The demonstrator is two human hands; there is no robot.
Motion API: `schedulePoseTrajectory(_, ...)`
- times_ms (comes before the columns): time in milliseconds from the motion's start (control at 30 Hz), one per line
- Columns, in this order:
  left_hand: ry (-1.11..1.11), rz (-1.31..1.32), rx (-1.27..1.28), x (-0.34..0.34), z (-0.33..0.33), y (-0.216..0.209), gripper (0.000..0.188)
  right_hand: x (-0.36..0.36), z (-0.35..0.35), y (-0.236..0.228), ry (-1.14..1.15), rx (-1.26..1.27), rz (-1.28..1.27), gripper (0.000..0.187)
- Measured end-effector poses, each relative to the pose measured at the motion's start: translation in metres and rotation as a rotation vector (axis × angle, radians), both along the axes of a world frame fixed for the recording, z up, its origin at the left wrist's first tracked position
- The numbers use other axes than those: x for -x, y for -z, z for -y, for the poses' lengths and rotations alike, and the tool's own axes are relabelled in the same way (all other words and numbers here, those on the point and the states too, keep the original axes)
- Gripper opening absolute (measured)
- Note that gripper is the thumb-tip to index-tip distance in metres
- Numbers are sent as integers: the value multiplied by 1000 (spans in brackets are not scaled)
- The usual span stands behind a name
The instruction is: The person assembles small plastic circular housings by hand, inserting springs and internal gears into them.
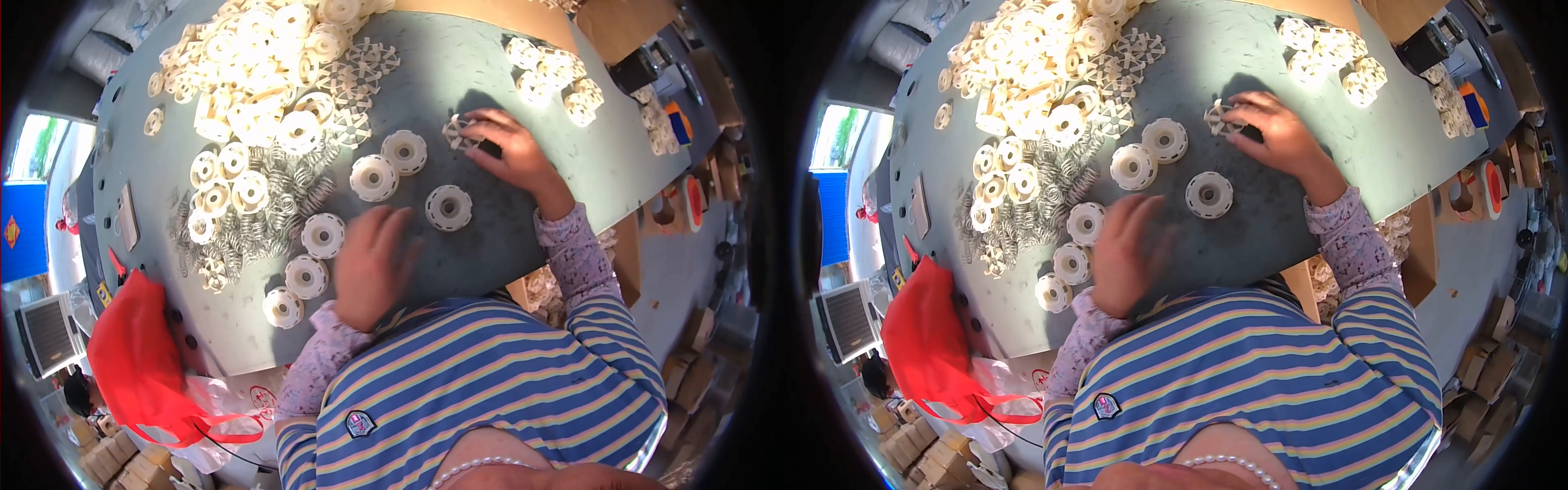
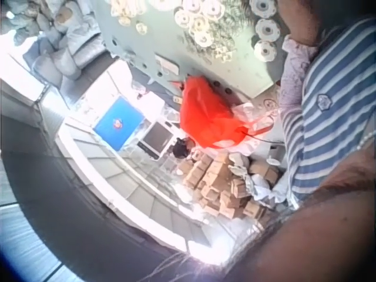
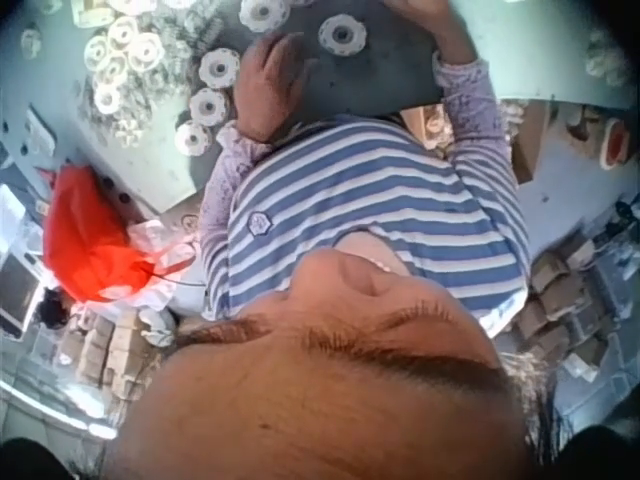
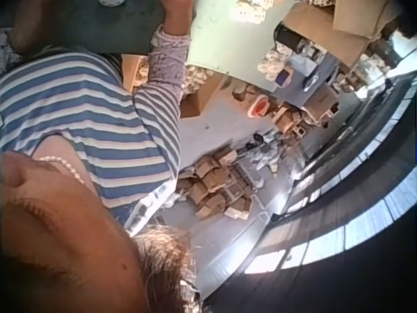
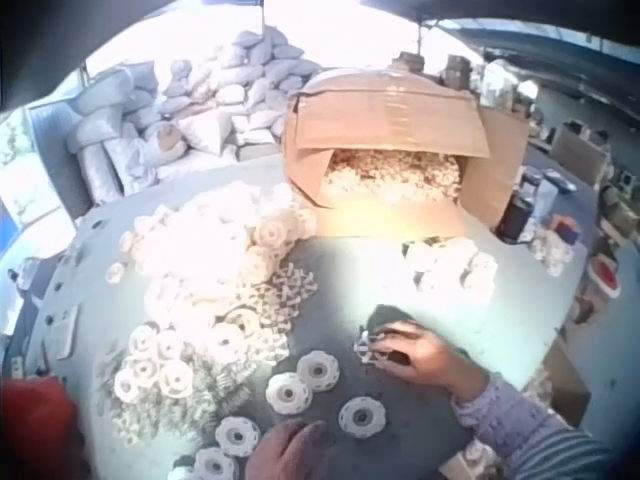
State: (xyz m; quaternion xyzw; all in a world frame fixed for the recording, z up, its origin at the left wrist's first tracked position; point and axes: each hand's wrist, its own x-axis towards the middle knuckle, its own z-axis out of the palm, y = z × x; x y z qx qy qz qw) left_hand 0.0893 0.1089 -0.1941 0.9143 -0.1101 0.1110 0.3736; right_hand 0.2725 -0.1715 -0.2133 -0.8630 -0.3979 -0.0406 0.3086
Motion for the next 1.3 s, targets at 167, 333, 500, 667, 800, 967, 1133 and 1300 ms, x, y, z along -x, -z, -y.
schedulePoseTrajectory(167,84,-77,75,-31,40,18,59,21,9,-17,292,-457,-895,27)
schedulePoseTrajectory(333,154,-127,78,-10,28,18,53,44,43,46,316,-51,-217,34)
schedulePoseTrajectory(500,167,5,56,24,15,37,59,40,55,54,547,-40,-150,28)
schedulePoseTrajectory(667,161,21,128,39,1,34,62,43,47,53,321,69,-9,44)
schedulePoseTrajectory(800,183,23,147,36,-11,36,63,69,0,15,201,129,-66,60)
schedulePoseTrajectory(967,209,56,159,33,-17,41,64,87,-50,15,58,-7,-250,78)
schedulePoseTrajectory(1133,173,60,159,36,-11,39,61,86,-61,12,34,9,-153,78)
schedulePoseTrajectory(1300,234,65,227,31,-1,43,57,80,-36,-14,-56,70,-324,77)
